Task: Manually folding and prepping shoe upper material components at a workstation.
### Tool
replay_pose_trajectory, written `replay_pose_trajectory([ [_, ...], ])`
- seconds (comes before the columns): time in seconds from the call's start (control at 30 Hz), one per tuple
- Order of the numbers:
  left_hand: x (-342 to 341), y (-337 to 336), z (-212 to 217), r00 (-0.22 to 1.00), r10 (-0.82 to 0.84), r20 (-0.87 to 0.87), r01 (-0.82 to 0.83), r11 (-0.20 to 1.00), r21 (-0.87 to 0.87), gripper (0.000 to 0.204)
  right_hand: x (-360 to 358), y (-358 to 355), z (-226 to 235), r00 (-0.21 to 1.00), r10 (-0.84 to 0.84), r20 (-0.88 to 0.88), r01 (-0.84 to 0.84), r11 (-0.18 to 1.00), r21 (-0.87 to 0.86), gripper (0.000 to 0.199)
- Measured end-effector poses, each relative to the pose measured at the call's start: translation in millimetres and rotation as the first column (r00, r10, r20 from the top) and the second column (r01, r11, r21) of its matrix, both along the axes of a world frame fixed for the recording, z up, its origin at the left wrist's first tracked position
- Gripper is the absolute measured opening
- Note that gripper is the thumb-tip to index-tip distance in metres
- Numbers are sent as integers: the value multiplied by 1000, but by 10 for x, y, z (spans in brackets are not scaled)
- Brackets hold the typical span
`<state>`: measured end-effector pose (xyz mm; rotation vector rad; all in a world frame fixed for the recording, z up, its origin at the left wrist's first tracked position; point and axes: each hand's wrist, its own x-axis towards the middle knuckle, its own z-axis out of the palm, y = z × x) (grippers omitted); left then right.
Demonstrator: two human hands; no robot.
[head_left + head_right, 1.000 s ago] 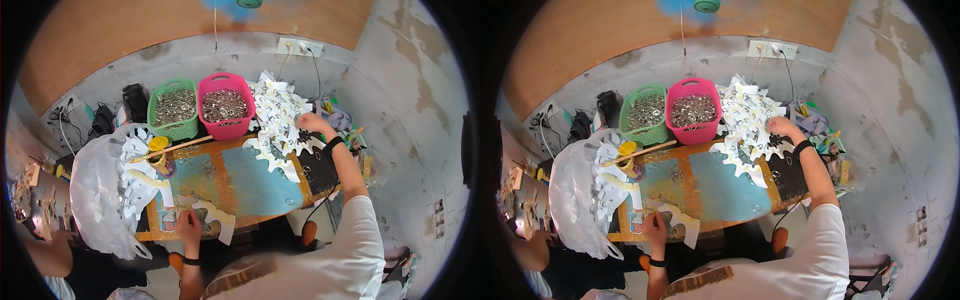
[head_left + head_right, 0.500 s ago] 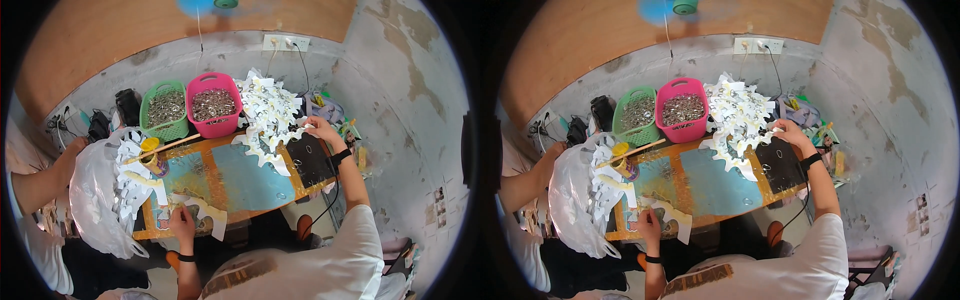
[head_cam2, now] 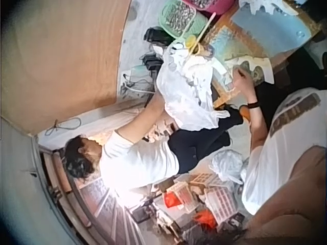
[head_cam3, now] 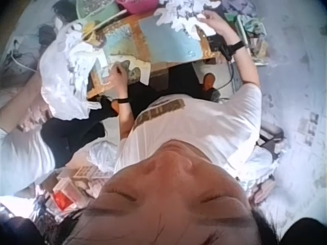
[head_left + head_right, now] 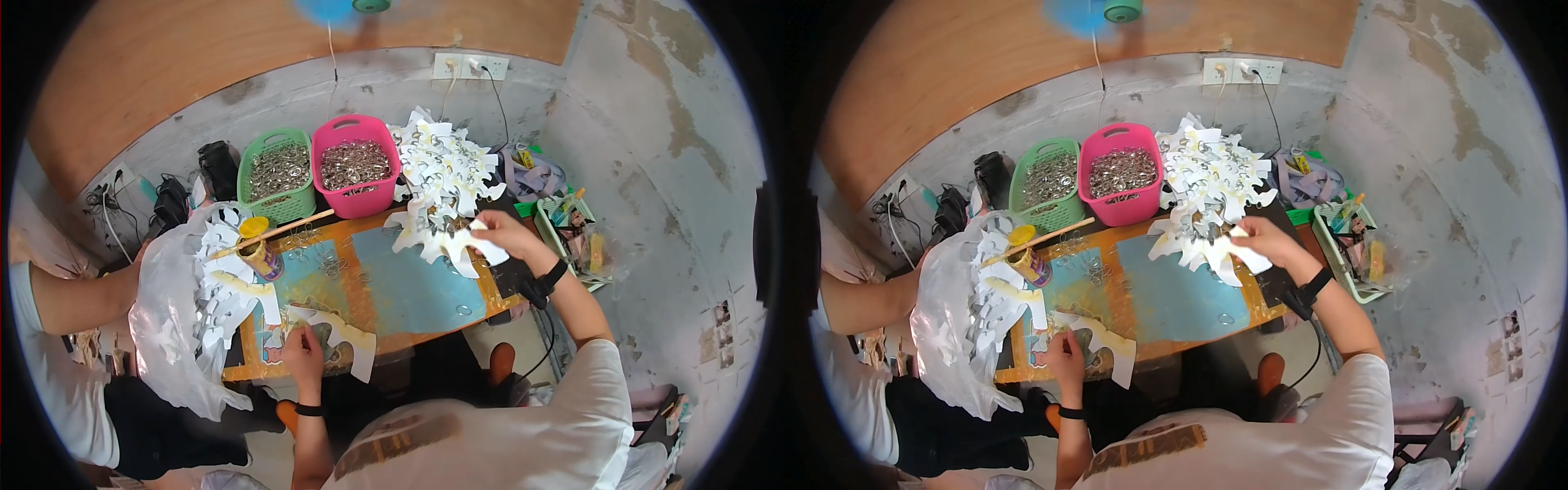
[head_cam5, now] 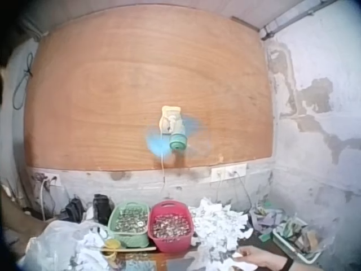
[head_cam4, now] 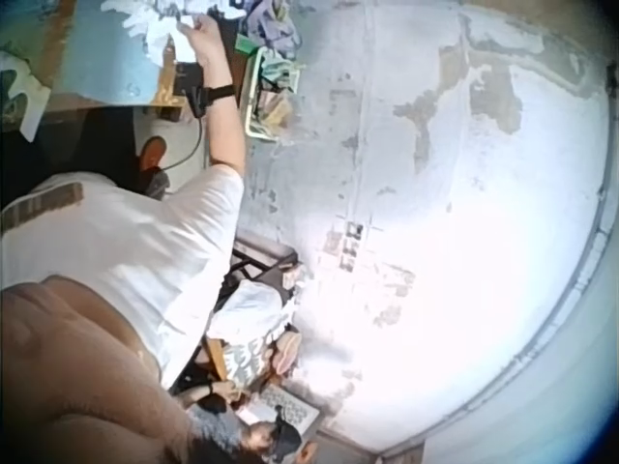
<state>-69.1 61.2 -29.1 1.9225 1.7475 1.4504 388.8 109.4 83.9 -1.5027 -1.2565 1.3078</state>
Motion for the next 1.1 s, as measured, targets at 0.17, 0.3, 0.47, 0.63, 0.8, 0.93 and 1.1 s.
replay_pose_trajectory([
  [0.17,-21,7,-54,1000,5,10,-5,1000,-2,17,-114,3,-504,949,9,315,0,1000,-28,19],
  [0.3,-15,-4,-9,1000,4,0,-3,1000,28,16,-215,-8,-553,925,-82,372,76,997,31,26],
  [0.47,-8,4,-3,1000,-3,-11,3,999,42,16,-276,-5,-605,979,-101,179,98,995,27,25],
  [0.63,-57,-2,-49,999,14,-33,-12,999,35,16,-590,-57,338,770,32,638,-174,971,162,26],
  [0.8,-21,16,-19,999,-3,-39,6,999,53,17,-656,235,1176,693,-79,717,-410,775,481,36],
  [0.93,-19,4,-19,999,3,-47,-4,1000,-6,19,-453,700,1306,578,-264,772,-541,584,605,33],
  [1.1,-29,7,-60,997,21,-72,-19,1000,22,18,-285,1305,1128,513,-618,596,-476,372,797,23],
])
